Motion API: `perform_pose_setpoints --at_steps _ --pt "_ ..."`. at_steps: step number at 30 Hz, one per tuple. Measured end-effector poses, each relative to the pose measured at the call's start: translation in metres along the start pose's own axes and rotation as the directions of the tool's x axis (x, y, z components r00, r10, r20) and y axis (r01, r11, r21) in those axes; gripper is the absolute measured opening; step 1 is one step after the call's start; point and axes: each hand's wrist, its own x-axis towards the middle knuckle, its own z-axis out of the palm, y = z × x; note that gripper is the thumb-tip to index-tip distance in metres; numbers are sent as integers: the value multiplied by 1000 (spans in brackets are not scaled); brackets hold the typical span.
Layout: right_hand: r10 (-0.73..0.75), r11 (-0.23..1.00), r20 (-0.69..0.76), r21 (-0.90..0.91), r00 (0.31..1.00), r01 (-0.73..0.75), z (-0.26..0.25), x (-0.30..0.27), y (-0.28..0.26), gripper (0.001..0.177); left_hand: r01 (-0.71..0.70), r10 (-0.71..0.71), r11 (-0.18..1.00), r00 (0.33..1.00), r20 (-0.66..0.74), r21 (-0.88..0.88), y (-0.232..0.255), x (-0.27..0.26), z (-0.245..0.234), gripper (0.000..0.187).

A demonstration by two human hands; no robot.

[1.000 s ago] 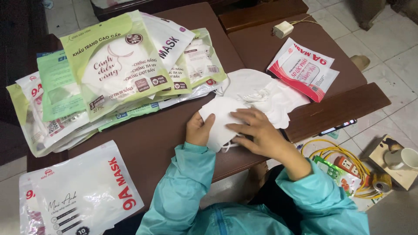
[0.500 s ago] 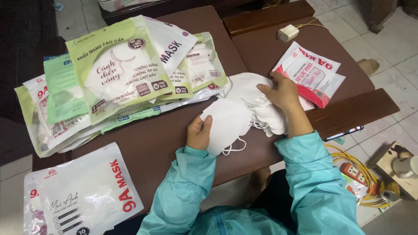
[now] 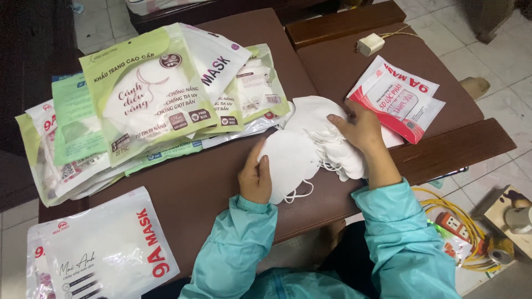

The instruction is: Stacking individual face masks into a neat pile on a table

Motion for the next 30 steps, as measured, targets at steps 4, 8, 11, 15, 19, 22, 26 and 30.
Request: perform_pose_setpoints --at_steps 4,8,11,15,19,22,26,30 --pt "-22 981 -97 192 995 40 3 4 4 55 -25 25 1000 999 48 15 -31 -6 -1 30" --pt "42 985 -21 168 999 -38 4 13 12 64 1 -2 1000 1000 29 21 -34 -6 -2 31" --pt "57 971 -35 234 998 -48 11 18 20 63 11 -12 1000 1000 24 10 -32 -5 -2 32" --pt "97 931 -52 359 994 -72 20 24 30 44 24 -24 1000 999 33 -3 -36 -6 -2 33" --pt "129 945 -129 316 983 -82 27 30 37 37 43 -43 999 999 32 3 -39 -7 -2 32" --pt "-48 906 -381 373 923 201 3 17 13 26 70 -71 998 997 34 7 -34 -5 -3 31" --pt "82 471 -312 849 946 239 -31 -5 -17 21 116 -116 991 993 16 -72 -30 -2 -4 29" --pt "-21 178 -81 980 996 84 -15 -27 -14 20 247 -247 954 969 21 -172 -47 -11 -3 26"
